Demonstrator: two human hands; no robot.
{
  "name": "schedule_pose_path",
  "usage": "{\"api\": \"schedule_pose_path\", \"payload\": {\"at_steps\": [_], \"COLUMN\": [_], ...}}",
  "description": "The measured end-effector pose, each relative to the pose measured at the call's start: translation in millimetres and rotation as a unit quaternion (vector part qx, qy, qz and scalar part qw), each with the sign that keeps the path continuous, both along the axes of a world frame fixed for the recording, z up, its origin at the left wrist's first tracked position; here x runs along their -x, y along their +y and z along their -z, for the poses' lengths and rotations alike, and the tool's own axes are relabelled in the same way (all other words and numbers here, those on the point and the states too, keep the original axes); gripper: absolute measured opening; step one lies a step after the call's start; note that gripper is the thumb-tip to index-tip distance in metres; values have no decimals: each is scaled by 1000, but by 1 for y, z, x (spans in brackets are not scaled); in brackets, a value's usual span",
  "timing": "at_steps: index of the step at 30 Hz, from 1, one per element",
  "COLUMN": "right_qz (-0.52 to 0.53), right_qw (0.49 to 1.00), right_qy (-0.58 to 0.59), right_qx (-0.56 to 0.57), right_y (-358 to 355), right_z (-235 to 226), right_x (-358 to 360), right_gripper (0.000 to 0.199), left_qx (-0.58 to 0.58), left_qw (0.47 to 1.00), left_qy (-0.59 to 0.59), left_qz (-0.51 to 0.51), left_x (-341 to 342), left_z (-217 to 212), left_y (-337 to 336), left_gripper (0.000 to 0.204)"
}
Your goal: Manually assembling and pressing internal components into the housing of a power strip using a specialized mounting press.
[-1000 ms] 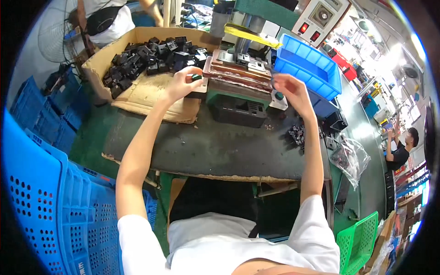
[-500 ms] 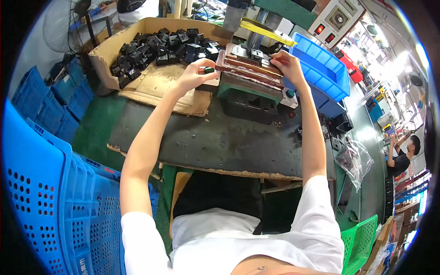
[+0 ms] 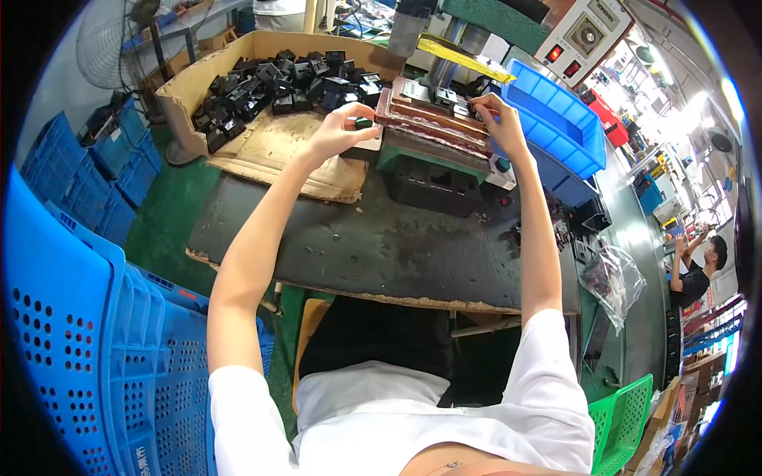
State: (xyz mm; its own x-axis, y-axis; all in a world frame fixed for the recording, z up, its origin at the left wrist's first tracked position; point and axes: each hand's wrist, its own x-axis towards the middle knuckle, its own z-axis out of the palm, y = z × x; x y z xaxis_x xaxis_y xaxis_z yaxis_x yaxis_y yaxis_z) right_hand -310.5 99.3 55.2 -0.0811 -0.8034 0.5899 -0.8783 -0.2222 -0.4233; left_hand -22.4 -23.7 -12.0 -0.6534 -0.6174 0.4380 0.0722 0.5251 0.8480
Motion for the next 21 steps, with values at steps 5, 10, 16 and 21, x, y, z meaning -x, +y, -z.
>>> {"api": "schedule_pose_path", "payload": {"at_steps": [5,10,16,21], "right_qz": [-22,4,30,40], "right_qw": [999,998,999,993], "right_qy": [13,48,28,102], "right_qx": [39,46,-2,45], "right_y": [-4,-3,1,-3], "right_z": [5,1,-6,0], "right_x": [10,6,1,1], "right_gripper": [16,17,18,16], "left_qx": [-23,-20,-50,-35], "left_qw": [1000,1000,999,999], "left_qy": [-5,-7,6,4], "left_qz": [10,1,16,10], "left_x": [2,1,2,2], "left_z": [-3,-2,1,0], "left_y": [2,2,1,1], "left_gripper": [36,35,36,35]}}
